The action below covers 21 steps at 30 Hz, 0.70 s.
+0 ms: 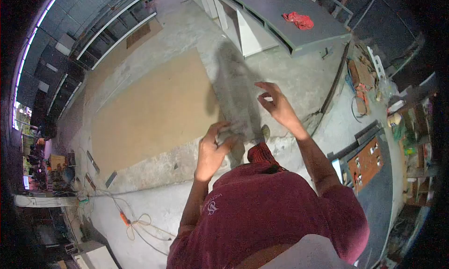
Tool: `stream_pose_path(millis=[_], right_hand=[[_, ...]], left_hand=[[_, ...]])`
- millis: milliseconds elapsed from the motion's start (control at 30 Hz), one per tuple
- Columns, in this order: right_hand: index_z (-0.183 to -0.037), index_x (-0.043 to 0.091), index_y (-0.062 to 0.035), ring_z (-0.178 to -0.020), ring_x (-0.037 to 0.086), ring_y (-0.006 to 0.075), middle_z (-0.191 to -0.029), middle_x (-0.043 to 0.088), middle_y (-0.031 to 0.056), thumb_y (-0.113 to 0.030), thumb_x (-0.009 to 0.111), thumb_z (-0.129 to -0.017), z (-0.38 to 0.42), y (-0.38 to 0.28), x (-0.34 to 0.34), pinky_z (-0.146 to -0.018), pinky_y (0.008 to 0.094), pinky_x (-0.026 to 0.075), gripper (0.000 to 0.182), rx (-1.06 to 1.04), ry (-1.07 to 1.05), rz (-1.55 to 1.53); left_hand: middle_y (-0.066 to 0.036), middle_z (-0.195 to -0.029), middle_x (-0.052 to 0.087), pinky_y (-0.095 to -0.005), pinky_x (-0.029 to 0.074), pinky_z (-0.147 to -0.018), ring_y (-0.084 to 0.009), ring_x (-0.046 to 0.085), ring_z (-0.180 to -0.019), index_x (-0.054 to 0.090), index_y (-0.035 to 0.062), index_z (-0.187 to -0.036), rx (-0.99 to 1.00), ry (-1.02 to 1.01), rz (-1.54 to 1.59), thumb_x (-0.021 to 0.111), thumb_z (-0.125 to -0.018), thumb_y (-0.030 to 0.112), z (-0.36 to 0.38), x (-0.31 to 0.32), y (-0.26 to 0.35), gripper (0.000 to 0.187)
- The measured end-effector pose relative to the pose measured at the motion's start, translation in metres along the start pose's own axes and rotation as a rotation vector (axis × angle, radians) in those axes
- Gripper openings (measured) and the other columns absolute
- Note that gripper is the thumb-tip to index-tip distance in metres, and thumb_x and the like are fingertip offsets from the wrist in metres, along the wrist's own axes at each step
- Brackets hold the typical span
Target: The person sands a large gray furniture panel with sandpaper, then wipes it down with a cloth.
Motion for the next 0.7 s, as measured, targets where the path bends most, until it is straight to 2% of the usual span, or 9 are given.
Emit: stream_pose_path(millis=[67,100,233,267,300,400,533,633,700], right_hand=[[-0.129,0.048,-0.0063,-0.099,0.058,0.0216,-0.127,0.046,0.011,-0.003,0.057,-0.087,-0.008,0.0,-0.01,-0.089,0.0331,0.048,0.043,-0.122,0.021,0.054],[-0.129,0.048,-0.0063,-0.099,0.058,0.0216,-0.127,0.046,0.011,-0.003,0.057,-0.087,-0.086,0.088,-0.011,-0.089,0.0331,0.048,0.043,-0.069,0.024,-0.033],[-0.128,0.048,-0.0055,-0.103,0.056,0.0218,-0.123,0.05,0.0117,-0.012,0.055,-0.09,-0.189,0.153,-0.088,-0.087,0.0332,0.046,0.039,0.03,-0.013,-0.073],[-0.127,0.048,-0.0057,-0.105,0.056,0.0248,-0.122,0.051,0.0147,-0.011,0.054,-0.089,-0.22,0.17,-0.117,-0.089,0.0346,0.045,0.039,-0.119,0.076,0.043],[-0.126,0.048,-0.0059,-0.108,0.055,0.0277,-0.122,0.052,0.0177,-0.01,0.054,-0.088,-0.253,0.175,-0.146,-0.091,0.036,0.044,0.039,-0.294,0.164,0.164],[-0.13,0.046,-0.0063,-0.112,0.051,0.0283,-0.124,0.051,0.0155,-0.026,0.049,-0.094,-0.369,0.213,-0.192,-0.093,0.0378,0.042,0.041,-0.223,0.249,0.128],[-0.128,0.047,-0.0071,-0.116,0.05,0.0343,-0.125,0.05,0.0203,-0.016,0.051,-0.09,-0.478,0.261,-0.206,-0.097,0.0387,0.04,0.039,-0.244,0.35,0.288],[-0.121,0.051,-0.0087,-0.117,0.047,0.0389,-0.126,0.05,0.0199,-0.028,0.054,-0.088,-0.525,0.332,-0.248,-0.096,0.0446,0.039,0.038,-0.344,0.514,0.856],[-0.117,0.054,-0.0112,-0.119,0.045,0.0407,-0.128,0.049,0.0196,-0.035,0.055,-0.087,-0.49,0.349,-0.321,-0.096,0.0498,0.038,0.038,-0.034,0.573,0.818]], left_hand=[[-0.017,-0.135,0.039,-0.0358,0.049,-0.084,-0.0288,0.049,-0.116,0.051,0.0072,-0.122,0.163,0.078,-0.045,0.066,-0.079,0.01,-0.017,0.006,0.02,0.046],[-0.017,-0.135,0.039,-0.0358,0.049,-0.084,-0.0288,0.049,-0.116,0.051,0.0072,-0.122,0.096,0.043,-0.114,0.066,-0.079,0.01,-0.126,0.03,-0.014,0.046],[-0.016,-0.117,0.049,-0.0361,0.04,-0.094,-0.0287,0.049,-0.109,0.049,0.0057,-0.123,0.416,0.135,-0.076,0.062,-0.081,0.01,-0.309,0.12,0.013,0.044],[-0.016,-0.114,0.049,-0.0368,0.039,-0.095,-0.0306,0.05,-0.107,0.048,0.0056,-0.124,0.485,0.142,-0.112,0.061,-0.081,0.011,-0.338,0.142,0.011,0.045],[-0.016,-0.114,0.049,-0.0368,0.039,-0.095,-0.0306,0.05,-0.107,0.048,0.0056,-0.124,0.488,0.132,-0.096,0.061,-0.081,0.011,-0.366,0.152,0.021,0.045],[-0.018,-0.117,0.048,-0.0386,0.037,-0.097,-0.0343,0.049,-0.11,0.046,0.0046,-0.127,0.478,0.008,-0.077,0.059,-0.082,0.011,-0.436,0.174,0.047,0.047],[-0.02,-0.121,0.048,-0.04,0.037,-0.098,-0.034,0.048,-0.114,0.045,0.0028,-0.127,0.433,-0.035,0.031,0.059,-0.082,0.012,-0.523,0.203,0.057,0.048],[-0.02,-0.118,0.051,-0.0392,0.039,-0.096,-0.0316,0.051,-0.111,0.045,0.0023,-0.127,0.42,-0.127,0.075,0.06,-0.082,0.015,-0.588,0.223,0.05,0.049],[-0.019,-0.115,0.054,-0.0386,0.041,-0.094,-0.0302,0.053,-0.108,0.045,0.0021,-0.127,0.419,-0.214,0.085,0.061,-0.082,0.016,-0.586,0.236,0.045,0.05]])
Point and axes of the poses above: each hand's wrist, its own z-axis away from the middle knuckle, its own x-axis out of the palm, y = z × x, the point moved 6 cm from there along -z, towards the middle knuckle
